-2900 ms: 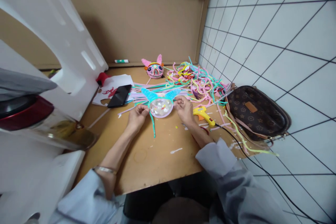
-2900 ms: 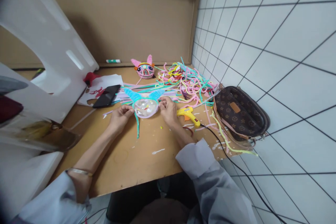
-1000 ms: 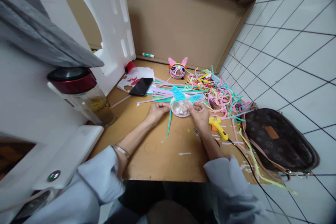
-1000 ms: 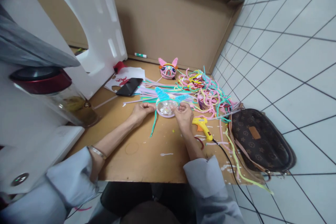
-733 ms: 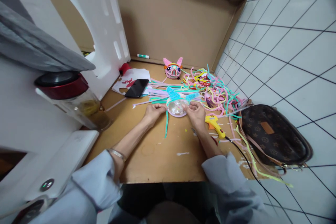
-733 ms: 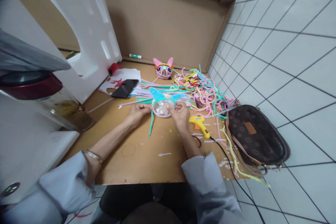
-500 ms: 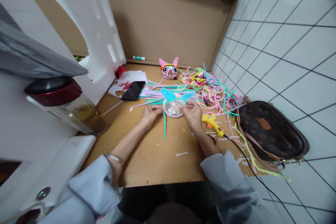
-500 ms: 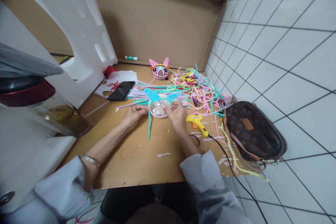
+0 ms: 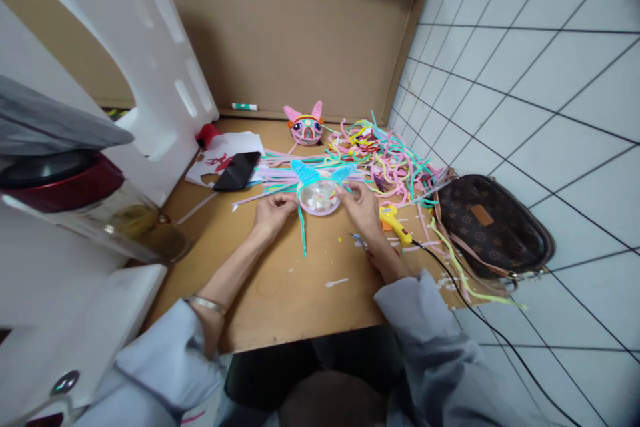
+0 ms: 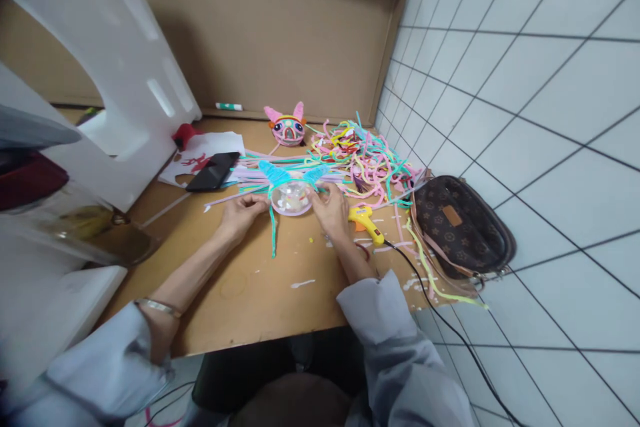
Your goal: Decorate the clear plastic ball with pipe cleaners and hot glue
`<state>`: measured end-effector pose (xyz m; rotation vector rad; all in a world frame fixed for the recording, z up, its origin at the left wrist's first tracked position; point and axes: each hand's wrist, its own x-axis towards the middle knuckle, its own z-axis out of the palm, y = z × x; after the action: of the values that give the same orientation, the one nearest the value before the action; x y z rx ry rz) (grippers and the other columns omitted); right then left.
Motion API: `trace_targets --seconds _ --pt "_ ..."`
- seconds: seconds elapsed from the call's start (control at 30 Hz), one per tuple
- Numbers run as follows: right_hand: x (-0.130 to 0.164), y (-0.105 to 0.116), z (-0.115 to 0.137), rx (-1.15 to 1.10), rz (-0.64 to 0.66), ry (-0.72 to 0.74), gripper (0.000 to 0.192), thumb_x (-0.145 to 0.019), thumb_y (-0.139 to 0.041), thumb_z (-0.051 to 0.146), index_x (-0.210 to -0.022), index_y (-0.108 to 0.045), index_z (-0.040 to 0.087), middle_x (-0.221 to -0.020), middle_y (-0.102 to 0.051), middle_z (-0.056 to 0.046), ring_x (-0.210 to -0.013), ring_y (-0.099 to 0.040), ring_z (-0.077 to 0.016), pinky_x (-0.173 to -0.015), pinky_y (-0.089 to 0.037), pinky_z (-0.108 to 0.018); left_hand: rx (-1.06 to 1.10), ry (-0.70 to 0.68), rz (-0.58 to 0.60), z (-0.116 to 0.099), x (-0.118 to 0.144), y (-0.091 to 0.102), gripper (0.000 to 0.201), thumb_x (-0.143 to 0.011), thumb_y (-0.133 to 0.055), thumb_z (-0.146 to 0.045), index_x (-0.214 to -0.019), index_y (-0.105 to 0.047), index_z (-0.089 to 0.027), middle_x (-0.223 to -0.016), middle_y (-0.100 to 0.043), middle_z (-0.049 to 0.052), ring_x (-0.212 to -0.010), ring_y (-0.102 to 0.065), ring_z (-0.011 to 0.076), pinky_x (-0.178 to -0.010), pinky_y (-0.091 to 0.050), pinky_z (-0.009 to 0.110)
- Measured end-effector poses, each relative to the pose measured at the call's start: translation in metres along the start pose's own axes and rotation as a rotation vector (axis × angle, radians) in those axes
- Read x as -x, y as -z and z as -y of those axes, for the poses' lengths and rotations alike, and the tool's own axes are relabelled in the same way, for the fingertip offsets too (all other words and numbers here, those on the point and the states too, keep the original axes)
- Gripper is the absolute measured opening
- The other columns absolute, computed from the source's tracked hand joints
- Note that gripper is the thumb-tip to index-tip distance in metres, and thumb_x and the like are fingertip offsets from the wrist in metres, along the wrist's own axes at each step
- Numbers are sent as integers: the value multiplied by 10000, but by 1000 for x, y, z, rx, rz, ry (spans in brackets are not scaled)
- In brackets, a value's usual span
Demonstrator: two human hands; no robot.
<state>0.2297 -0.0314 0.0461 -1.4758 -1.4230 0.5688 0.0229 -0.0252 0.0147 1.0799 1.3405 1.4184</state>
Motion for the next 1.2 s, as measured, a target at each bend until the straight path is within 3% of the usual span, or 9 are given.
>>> trace_targets --seconds 0.1,0.17,0.27,0.4,0.7,0.83,0.9,1.07,1.2 --pt "20 35 5 155 -8 118 296 -906 -535 409 -1028 -673 178 -1065 -733 -101 -923 -678 -224 -873 -518 -356 -12 -29 13 -5 2 2 96 -557 -718 -251 -582 -674 -169 -652 -691 16 -625 -571 135 -662 -483 255" --pt "43 59 5 405 40 207 239 -934 -479 305 -1010 -674 190 -1031 -727 -102 -954 -661 -240 -863 -490 -348 -5 -38 22 -7 3 2 87 -567 -713 -245 -588 -673 -170 -637 -682 7 -620 -557 130 -653 -477 248" --pt "80 83 -1 821 214 200 209 -920 -485 190 -1023 -666 168 -1018 -711 -140 -937 -647 -264 -806 -452 -341 15 -42 24 -10 4 2 70 -581 -710 -235 -597 -677 -175 -614 -666 -13 -613 -542 116 -652 -465 231" --pt "101 90 -11 1056 374 173 212 -949 -474 152 -1070 -647 152 -1063 -708 -146 -981 -648 -269 -791 -433 -325 27 -52 46 -14 7 2 101 -572 -727 -262 -602 -680 -178 -588 -639 -27 -570 -497 98 -609 -427 226" --pt "97 90 -10 1140 431 246 228 -961 -492 165 -1098 -674 172 -1027 -729 -143 -933 -678 -249 -762 -433 -302 201 50 247 -30 17 9 247 -504 -785 -351 -597 -643 -173 -530 -515 -32 -501 -399 79 -493 -292 219" --pt "98 99 -17 936 404 224 241 -856 -581 127 -1058 -697 190 -990 -746 -114 -890 -684 -228 -756 -452 -291 291 126 355 -33 20 10 295 -508 -830 -340 -628 -628 -162 -544 -523 -31 -492 -424 68 -451 -279 191" --pt "98 104 -18 649 418 151 345 -765 -624 109 -1091 -698 192 -966 -746 -85 -852 -677 -211 -743 -468 -288 311 157 396 -33 20 10 315 -519 -842 -343 -660 -633 -154 -590 -583 -12 -486 -450 65 -427 -282 183" --pt "100 107 -2 -277 510 -230 602 -666 -788 294 -1247 -651 211 -882 -688 -24 -705 -655 -158 -623 -478 -264 335 144 413 -32 20 10 326 -529 -871 -307 -668 -632 -134 -657 -662 23 -509 -508 59 -447 -345 161" --pt "97 91 15 -553 568 -288 679 -585 -912 398 -1199 -673 235 -786 -650 7 -642 -605 -122 -583 -442 -240 390 99 401 -35 21 10 292 -518 -877 -264 -630 -645 -127 -548 -558 -33 -510 -473 40 -469 -348 135"
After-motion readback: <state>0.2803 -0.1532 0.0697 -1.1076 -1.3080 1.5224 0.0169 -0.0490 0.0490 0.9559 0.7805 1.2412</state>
